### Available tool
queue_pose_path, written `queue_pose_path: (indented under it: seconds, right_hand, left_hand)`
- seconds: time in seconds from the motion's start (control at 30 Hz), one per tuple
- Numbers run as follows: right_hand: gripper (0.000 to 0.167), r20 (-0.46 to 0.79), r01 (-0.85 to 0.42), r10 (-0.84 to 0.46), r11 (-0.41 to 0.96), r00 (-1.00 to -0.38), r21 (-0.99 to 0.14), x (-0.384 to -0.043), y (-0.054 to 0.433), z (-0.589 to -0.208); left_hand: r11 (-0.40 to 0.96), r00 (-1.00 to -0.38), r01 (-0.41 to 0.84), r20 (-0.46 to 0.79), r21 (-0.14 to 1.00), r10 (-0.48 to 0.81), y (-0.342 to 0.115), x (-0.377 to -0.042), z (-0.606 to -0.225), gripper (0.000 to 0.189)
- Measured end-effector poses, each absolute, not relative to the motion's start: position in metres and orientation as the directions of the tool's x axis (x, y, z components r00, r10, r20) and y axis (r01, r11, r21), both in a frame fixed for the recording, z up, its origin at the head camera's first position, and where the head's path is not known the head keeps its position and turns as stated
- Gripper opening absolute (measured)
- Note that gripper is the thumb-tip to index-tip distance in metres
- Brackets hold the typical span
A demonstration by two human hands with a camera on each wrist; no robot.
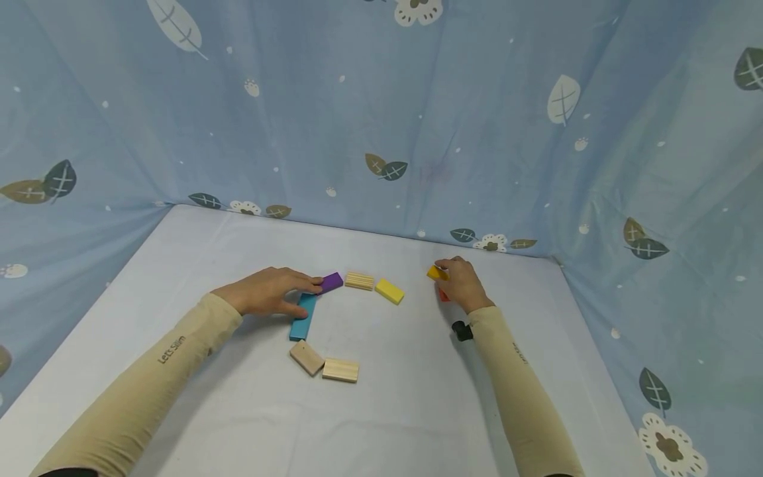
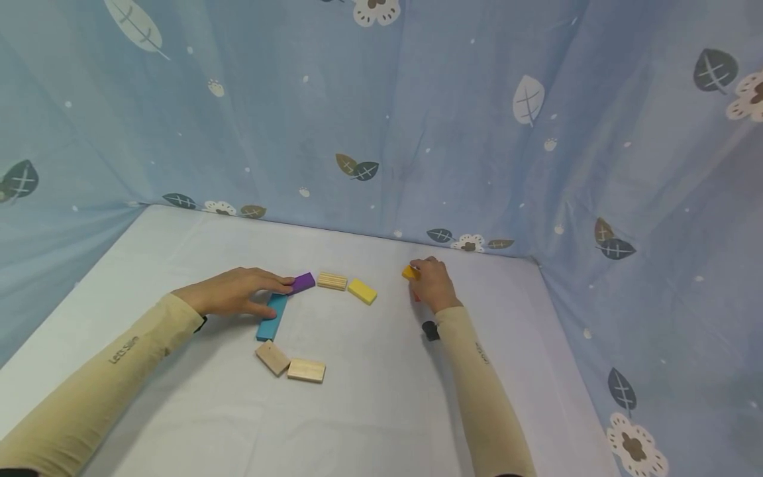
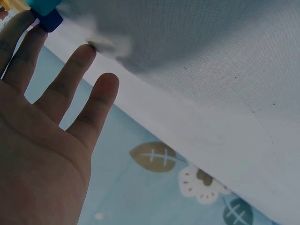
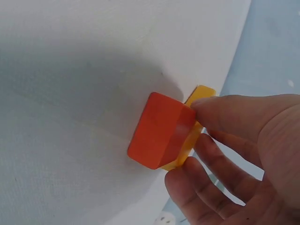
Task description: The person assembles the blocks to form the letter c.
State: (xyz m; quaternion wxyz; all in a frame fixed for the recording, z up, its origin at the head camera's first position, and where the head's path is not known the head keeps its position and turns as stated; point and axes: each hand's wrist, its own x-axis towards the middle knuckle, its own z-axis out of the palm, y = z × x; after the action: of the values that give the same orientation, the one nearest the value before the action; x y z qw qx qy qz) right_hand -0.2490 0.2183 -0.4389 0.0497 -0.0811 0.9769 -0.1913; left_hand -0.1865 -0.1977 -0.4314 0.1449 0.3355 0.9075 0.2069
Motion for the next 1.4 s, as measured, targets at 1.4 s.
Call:
queue_pose_path:
  seconds: [1.4]
  right_hand:
    - [0.071, -0.153, -0.017, -0.083, 0.921, -0.985, -0.389, -0.244, 0.200, -0.447]
  left_hand:
    - [0.675, -0.725, 0.561, -0.109, 0.479, 0.680, -0.200, -0.190, -0.436, 0.060]
